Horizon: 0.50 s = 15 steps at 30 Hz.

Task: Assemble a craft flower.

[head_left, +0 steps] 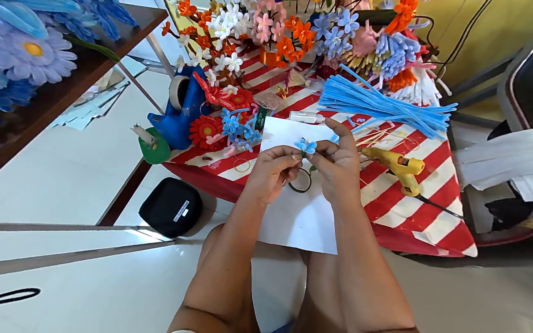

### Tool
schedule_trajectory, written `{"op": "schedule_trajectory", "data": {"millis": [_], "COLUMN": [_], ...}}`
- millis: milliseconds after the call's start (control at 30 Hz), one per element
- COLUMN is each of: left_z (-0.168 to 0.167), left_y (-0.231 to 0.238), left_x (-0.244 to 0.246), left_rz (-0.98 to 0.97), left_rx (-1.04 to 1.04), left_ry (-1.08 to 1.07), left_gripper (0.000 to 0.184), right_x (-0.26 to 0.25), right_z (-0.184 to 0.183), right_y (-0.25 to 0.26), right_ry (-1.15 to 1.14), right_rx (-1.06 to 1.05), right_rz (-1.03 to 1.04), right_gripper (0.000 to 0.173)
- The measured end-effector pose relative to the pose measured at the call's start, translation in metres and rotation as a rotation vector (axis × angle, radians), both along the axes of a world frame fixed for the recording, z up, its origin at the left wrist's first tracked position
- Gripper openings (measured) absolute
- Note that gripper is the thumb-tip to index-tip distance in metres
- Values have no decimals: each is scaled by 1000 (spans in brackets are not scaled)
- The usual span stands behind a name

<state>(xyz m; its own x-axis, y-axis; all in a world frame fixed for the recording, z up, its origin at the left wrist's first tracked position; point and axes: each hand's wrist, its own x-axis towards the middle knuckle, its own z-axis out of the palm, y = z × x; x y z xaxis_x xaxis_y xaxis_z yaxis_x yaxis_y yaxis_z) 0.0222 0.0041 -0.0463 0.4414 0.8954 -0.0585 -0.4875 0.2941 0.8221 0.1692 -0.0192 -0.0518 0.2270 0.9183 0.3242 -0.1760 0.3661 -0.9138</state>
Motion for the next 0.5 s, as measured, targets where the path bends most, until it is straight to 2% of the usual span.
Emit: {"op": "schedule_trajectory", "data": {"millis": [167,500], "left_z": [-4,-4], "left_y": [3,6], "left_x": [-3,-8], "left_rz": [-120,-202], "left_rx": [-85,-206], "left_ry": [-105,-124], "left_gripper": [30,32], "right_x": [2,2], "right_z": [2,-1], "right_y": [-1,-1], "right_ry": [54,42], "right_rx": [-52,-31], "right_rz": [54,70], "right_gripper": [72,73]}}
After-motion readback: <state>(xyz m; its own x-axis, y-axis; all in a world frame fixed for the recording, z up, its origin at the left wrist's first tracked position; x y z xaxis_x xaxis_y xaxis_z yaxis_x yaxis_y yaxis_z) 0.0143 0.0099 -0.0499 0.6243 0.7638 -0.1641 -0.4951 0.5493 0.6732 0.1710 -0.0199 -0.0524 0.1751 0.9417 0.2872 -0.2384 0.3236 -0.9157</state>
